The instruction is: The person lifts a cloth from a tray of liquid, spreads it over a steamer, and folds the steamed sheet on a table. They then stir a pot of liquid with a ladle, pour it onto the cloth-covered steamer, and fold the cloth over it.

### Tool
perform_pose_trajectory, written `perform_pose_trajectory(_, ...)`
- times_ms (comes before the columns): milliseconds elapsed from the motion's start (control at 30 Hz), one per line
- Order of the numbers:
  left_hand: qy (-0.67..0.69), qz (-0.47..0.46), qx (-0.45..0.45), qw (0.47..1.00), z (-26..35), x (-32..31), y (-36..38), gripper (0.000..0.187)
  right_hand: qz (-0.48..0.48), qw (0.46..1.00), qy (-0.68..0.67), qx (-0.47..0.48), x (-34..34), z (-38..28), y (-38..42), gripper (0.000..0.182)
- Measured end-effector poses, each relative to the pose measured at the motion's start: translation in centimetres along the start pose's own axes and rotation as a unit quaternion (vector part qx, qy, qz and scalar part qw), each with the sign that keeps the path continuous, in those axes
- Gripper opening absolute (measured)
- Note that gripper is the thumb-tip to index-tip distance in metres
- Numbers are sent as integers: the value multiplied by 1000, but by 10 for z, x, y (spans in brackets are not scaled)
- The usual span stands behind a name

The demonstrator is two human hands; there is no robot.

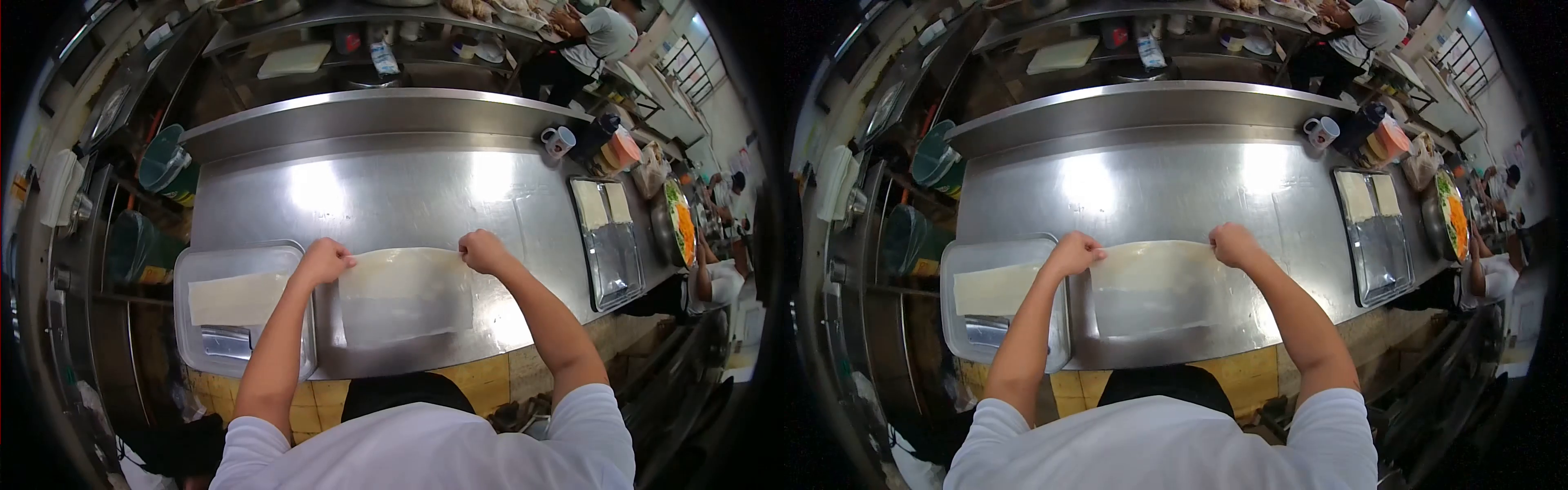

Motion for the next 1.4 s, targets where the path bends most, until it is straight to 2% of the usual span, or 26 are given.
perform_pose_trajectory(233, 15, 89, -61, 994, 32, 12, 68, 26, 53, 995, -80, -31, 35, 1, 65, 14)
perform_pose_trajectory(500, -1, 141, -63, 988, 47, -5, 139, 19, 121, 983, -137, -13, 26, 9, 135, 12)
perform_pose_trajectory(633, 2, 163, -120, 979, 26, -42, 176, 20, 129, 977, -164, -38, -6, 12, 177, 11)
perform_pose_trajectory(700, -30, 105, -101, 989, 23, -69, 197, 20, 149, 981, -125, -16, -48, 20, 193, 13)
perform_pose_trajectory(733, -45, 76, -91, 992, 23, -79, 207, 21, 112, 984, -142, -3, -77, 26, 198, 18)
perform_pose_trajectory(767, -53, 74, -97, 991, 17, -88, 214, 21, 30, 994, -105, -25, -87, 21, 212, 24)
perform_pose_trajectory(833, -66, 68, -105, 990, 6, -100, 220, 22, 46, 988, -145, -18, -104, 20, 221, 26)
perform_pose_trajectory(867, -55, 99, -95, 989, 3, -98, 221, 22, 45, 988, -149, -21, -103, 14, 222, 26)
perform_pose_trajectory(1000, 5, 221, -62, 973, 16, -83, 217, 21, 72, 977, -198, 18, -78, -38, 188, 28)
perform_pose_trajectory(1100, 65, 290, -23, 954, 5, -78, 204, 21, 52, 970, -230, 58, -57, -109, 148, 29)
perform_pose_trajectory(1167, 79, 327, -1, 942, -5, -76, 196, 21, 75, 964, -227, 112, -64, -156, 118, 28)
perform_pose_trajectory(1300, 95, 331, 36, 938, -14, -77, 186, 24, 57, 977, -153, 133, -93, -228, 75, 23)
perform_pose_trajectory(1400, 54, 316, 33, 947, -21, -88, 180, 29, 25, 985, -75, 155, -111, -246, 58, 19)
Point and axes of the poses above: each hand's wrist, its own y-axis away from the middle knuckle, its own x-axis out of the back of the hand, z = x × y, the point moved 5 cm from there along -y, towards the middle knuckle, and after that the axes turned 11 degrees about -x, right-handed, at the moved point
